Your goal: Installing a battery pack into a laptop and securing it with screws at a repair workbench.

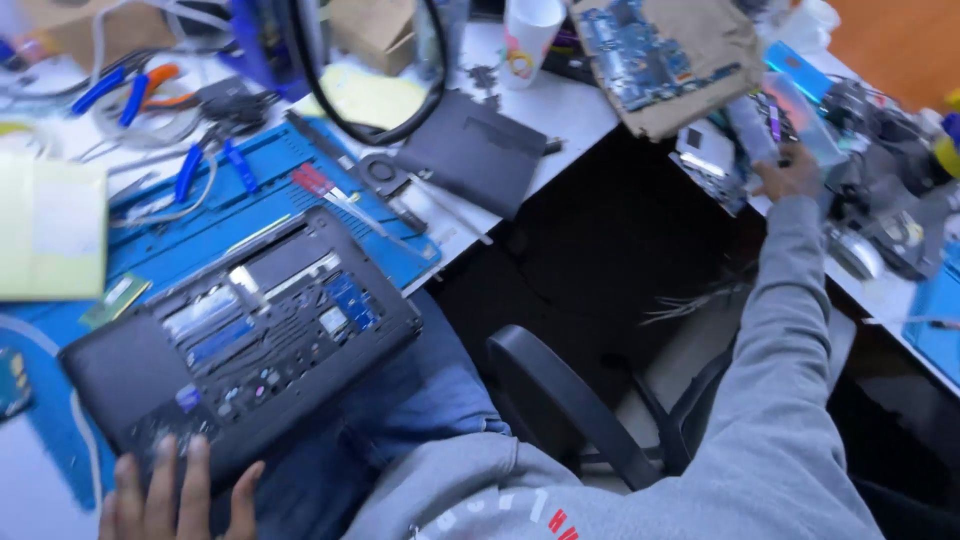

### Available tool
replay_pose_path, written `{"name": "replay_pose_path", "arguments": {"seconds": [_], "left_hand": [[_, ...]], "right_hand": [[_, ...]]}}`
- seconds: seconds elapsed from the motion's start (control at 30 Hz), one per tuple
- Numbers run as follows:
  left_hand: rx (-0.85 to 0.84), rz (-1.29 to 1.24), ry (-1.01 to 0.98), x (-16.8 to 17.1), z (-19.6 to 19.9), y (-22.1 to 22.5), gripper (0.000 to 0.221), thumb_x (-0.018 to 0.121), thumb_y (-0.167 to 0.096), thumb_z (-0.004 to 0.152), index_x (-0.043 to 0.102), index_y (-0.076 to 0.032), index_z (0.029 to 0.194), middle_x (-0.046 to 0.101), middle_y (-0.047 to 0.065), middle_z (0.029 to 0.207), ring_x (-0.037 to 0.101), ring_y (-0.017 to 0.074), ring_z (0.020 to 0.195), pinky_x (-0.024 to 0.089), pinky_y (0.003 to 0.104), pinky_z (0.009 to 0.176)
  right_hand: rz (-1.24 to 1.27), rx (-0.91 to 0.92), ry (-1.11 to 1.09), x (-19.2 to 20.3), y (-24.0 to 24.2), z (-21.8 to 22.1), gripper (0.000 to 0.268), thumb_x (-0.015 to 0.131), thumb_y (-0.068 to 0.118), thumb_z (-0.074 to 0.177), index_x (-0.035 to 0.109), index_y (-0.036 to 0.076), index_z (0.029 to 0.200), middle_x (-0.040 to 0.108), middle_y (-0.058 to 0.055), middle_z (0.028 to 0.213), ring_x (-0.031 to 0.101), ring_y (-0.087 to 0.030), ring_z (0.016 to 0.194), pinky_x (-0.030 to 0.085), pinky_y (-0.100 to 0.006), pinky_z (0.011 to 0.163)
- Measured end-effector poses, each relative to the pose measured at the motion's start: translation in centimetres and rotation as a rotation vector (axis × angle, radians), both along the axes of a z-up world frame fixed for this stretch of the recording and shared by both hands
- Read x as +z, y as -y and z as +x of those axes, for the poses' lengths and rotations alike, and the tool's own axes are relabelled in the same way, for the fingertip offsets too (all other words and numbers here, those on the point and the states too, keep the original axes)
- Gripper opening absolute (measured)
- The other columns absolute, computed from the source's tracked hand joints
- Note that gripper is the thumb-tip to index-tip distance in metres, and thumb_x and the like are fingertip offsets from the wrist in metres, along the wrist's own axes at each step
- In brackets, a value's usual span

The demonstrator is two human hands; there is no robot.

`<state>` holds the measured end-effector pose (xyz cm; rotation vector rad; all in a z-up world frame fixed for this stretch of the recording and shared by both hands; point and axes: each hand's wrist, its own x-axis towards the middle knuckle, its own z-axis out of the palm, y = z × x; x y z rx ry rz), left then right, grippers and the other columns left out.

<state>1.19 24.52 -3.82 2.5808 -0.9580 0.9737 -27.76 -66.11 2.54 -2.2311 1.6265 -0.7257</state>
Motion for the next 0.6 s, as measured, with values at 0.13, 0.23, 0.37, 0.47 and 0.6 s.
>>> {"name": "replay_pose_path", "arguments": {"seconds": [0.13,0.23,0.37,0.47,0.6], "left_hand": [[0.198,0.107,-0.033,8.3,-3.6,3.0,0.054,0.083,-0.052,0.087,0.081,-0.017,0.129,0.079,0.008,0.139,0.07,0.032,0.141,0.055,0.044,0.118],[0.185,0.072,-0.046,8.8,-3.9,2.9,0.054,0.084,-0.046,0.087,0.077,-0.018,0.132,0.075,0.007,0.142,0.067,0.0346,0.14,0.052,0.046,0.118],[0.249,0.082,-0.054,10.1,-4.3,3.1,0.051,0.08,-0.046,0.09,0.076,-0.02,0.134,0.075,0.006,0.142,0.066,0.0312,0.14,0.05,0.044,0.119],[0.233,0.07,-0.067,10.5,-4.2,2.9,0.049,0.077,-0.044,0.092,0.075,-0.019,0.133,0.072,0.006,0.143,0.063,0.0328,0.141,0.049,0.046,0.118],[0.241,0.036,-0.041,10.8,-4.5,2.6,0.046,0.078,-0.043,0.093,0.075,-0.02,0.133,0.073,0.006,0.141,0.064,0.0324,0.139,0.048,0.045,0.117]], "right_hand": [[-0.444,-0.126,-0.077,-6.1,7.7,-0.6,0.034,0.091,0.022,0.073,0.078,0.017,0.105,0.08,-0.007,0.087,0.075,-0.021,0.066,0.06,-0.041,0.05],[-0.786,-0.114,-0.214,-5.9,6.7,-0.2,0.017,0.08,0.011,0.083,0.088,0.018,0.096,0.081,-0.011,0.083,0.075,-0.031,0.068,0.062,-0.046,0.061],[-0.966,-0.122,-0.18,-6.4,10.7,-1.0,0.015,0.076,0.008,0.081,0.086,0.01,0.091,0.08,-0.014,0.084,0.068,-0.036,0.072,0.056,-0.048,0.065],[-0.979,-0.152,-0.056,-5.4,12.0,-1.8,0.009,0.083,0.011,0.088,0.077,0.013,0.082,0.073,-0.017,0.085,0.061,-0.044,0.082,0.041,-0.058,0.078],[-1.125,-0.112,-0.076,2.3,4.0,-1.7,0.015,0.069,0.009,0.073,0.083,0.009,0.08,0.075,-0.019,0.071,0.067,-0.041,0.051,0.051,-0.049,0.044]]}}
